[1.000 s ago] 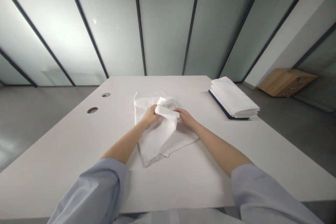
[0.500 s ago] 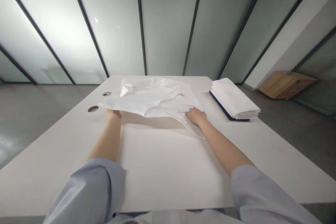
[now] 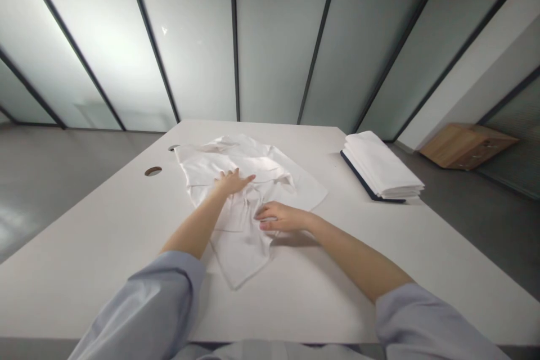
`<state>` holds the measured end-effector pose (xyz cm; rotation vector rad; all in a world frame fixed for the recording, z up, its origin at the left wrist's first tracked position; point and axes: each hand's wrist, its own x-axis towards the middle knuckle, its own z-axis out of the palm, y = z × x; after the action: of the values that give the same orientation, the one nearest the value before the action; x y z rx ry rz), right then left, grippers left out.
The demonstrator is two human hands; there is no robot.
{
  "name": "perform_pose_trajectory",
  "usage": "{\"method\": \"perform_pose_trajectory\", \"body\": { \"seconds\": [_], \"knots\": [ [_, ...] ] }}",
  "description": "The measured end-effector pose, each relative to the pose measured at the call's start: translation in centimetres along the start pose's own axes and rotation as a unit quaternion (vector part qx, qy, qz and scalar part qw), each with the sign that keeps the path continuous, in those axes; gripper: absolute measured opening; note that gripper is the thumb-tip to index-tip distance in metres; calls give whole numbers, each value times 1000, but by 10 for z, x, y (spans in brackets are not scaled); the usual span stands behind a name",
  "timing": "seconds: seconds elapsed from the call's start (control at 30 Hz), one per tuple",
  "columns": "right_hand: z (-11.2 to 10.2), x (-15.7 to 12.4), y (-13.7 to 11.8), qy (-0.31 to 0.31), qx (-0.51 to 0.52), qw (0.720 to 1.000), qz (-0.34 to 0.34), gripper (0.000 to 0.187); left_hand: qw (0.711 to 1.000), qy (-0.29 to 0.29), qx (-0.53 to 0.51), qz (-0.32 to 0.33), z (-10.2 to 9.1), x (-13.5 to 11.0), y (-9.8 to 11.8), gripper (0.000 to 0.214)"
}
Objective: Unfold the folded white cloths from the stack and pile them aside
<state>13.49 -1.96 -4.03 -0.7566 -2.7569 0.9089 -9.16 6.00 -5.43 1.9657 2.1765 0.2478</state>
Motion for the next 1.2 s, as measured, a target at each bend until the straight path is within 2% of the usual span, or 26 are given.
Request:
{"method": "perform_pose_trajectory", "body": {
  "seconds": [0.07, 0.13, 0.2, 0.27, 0.33, 0.43, 0.47, 0.53, 0.6, 0.67, 0.73, 0.8, 0.87, 0.9, 0.93, 1.0, 1.07, 1.13, 1.2],
  "knots": [
    [-1, 2, -1, 42, 62, 997, -26, 43, 1000, -18, 18, 16, 7, -9, 9, 99],
    [-9, 2, 11, 158, 36, 987, 21, 37, 997, -39, 40, 55, 11, -15, 13, 95],
    [-21, -2, 36, 280, -47, 955, 90, 33, 992, -51, 59, 103, 12, -19, 16, 77],
    [-31, -10, 65, 346, -112, 914, 179, 36, 984, -42, 71, 157, 15, -21, 21, 54],
    [-37, -20, 93, 347, -144, 885, 274, 45, 972, -23, 79, 219, 20, -22, 29, 36],
    [-38, -31, 117, 299, -117, 877, 359, 65, 959, -3, 35, 282, 26, -20, 41, 32],
    [-37, -32, 120, 291, -95, 881, 360, 69, 957, 8, -8, 289, 26, -19, 44, 33],
    [-37, -29, 116, 302, -31, 900, 312, 74, 947, 37, -138, 289, 22, -18, 47, 36],
    [-36, -20, 103, 333, 62, 916, 217, 75, 912, 61, -280, 293, 13, -18, 50, 37],
    [-33, -10, 84, 342, 184, 913, 126, 71, 874, 79, -365, 311, 2, -21, 52, 38],
    [-27, -1, 63, 314, 312, 892, 88, 63, 863, 98, -364, 337, -7, -25, 55, 52],
    [-19, 5, 44, 271, 414, 864, 98, 59, 872, 98, -312, 364, -12, -29, 56, 86],
    [-11, 8, 31, 247, 471, 839, 112, 60, 884, 60, -270, 377, -10, -29, 53, 107],
    [-8, 10, 28, 245, 484, 833, 111, 61, 888, 31, -260, 378, -8, -29, 50, 107],
    [-7, 11, 27, 245, 488, 831, 105, 61, 891, 3, -256, 374, -5, -27, 46, 101],
    [-9, 11, 32, 258, 468, 840, 93, 59, 894, -30, -266, 359, 1, -22, 39, 72],
    [-16, 9, 44, 311, 430, 842, 97, 58, 891, -30, -296, 344, 0, -15, 31, 41],
    [-27, 2, 62, 405, 392, 818, 110, 54, 879, -6, -347, 325, -11, -9, 23, 26],
    [-36, -7, 83, 503, 367, 773, 123, 47, 856, 33, -415, 305, -34, -4, 12, 27]
  ]
}}
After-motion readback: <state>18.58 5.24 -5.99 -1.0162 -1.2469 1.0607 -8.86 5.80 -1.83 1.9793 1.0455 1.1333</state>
